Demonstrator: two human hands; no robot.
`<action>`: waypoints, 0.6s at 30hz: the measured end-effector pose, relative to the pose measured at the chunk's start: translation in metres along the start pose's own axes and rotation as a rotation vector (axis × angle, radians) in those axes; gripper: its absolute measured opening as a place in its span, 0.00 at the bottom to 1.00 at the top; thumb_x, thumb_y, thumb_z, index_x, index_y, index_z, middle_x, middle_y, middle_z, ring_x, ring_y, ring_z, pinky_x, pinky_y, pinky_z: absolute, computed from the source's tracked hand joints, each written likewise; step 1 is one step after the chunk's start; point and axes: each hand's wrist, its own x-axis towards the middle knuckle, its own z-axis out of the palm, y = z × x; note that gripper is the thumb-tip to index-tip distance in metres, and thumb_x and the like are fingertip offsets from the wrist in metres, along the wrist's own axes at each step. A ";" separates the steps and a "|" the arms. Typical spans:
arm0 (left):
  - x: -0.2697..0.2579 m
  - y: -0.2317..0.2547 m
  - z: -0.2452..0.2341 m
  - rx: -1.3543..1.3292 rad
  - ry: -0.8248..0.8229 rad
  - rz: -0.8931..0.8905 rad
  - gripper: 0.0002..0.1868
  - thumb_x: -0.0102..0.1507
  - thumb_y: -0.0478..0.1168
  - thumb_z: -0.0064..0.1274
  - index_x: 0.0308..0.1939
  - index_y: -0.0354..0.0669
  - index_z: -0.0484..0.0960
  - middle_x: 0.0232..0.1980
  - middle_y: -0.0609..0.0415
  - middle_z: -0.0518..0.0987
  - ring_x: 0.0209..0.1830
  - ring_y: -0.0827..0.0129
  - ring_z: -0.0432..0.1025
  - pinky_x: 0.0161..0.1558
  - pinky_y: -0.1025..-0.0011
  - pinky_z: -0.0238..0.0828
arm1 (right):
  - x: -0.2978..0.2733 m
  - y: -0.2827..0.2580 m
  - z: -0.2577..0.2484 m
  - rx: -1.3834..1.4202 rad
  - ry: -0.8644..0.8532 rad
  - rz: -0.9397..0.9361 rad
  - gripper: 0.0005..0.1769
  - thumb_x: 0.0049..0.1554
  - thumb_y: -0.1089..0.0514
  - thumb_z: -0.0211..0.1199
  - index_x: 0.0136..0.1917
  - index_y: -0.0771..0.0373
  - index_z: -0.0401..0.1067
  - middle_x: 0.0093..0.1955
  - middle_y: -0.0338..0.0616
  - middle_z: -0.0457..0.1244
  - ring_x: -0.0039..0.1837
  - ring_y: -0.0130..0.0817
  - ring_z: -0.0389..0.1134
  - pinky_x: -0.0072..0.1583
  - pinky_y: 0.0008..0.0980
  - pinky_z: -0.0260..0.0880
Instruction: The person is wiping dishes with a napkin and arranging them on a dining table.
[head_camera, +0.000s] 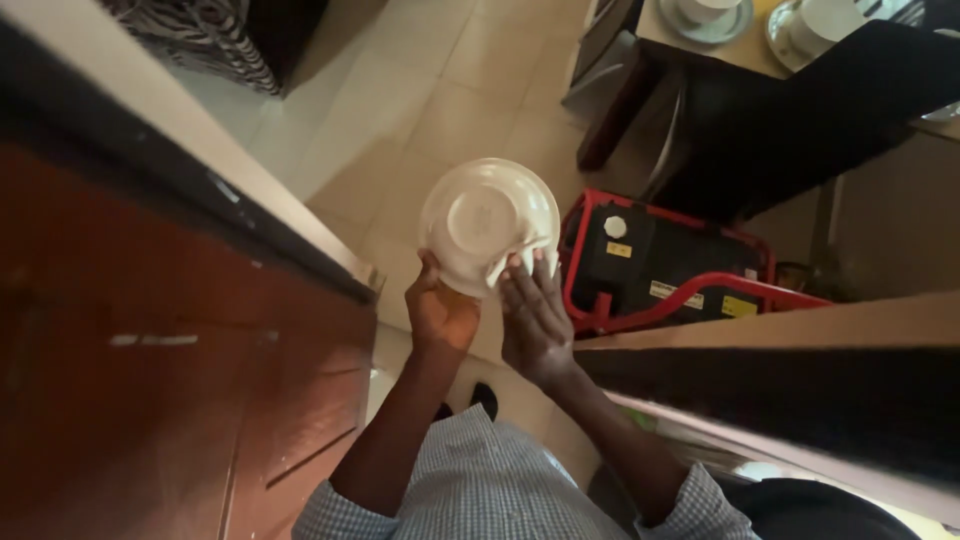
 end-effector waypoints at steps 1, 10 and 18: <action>0.007 -0.002 0.003 0.001 0.003 -0.007 0.20 0.69 0.45 0.49 0.64 0.48 0.71 0.68 0.54 0.74 0.70 0.57 0.65 0.72 0.52 0.57 | 0.011 0.005 -0.001 -0.004 -0.001 0.007 0.17 0.63 0.71 0.56 0.65 0.75 0.72 0.73 0.61 0.61 0.81 0.62 0.55 0.79 0.61 0.54; 0.105 0.006 0.019 0.138 0.048 -0.029 0.25 0.70 0.50 0.49 0.67 0.40 0.71 0.68 0.51 0.72 0.70 0.57 0.65 0.74 0.50 0.55 | 0.082 0.053 0.032 0.074 0.046 0.311 0.24 0.71 0.59 0.49 0.74 0.77 0.62 0.79 0.66 0.54 0.83 0.65 0.51 0.81 0.61 0.52; 0.228 0.023 0.063 0.044 -0.070 -0.204 0.28 0.69 0.52 0.47 0.68 0.39 0.68 0.70 0.46 0.71 0.71 0.50 0.63 0.72 0.48 0.55 | 0.106 0.109 0.120 -0.105 0.016 0.180 0.27 0.71 0.56 0.45 0.79 0.71 0.54 0.85 0.61 0.45 0.86 0.65 0.40 0.83 0.62 0.42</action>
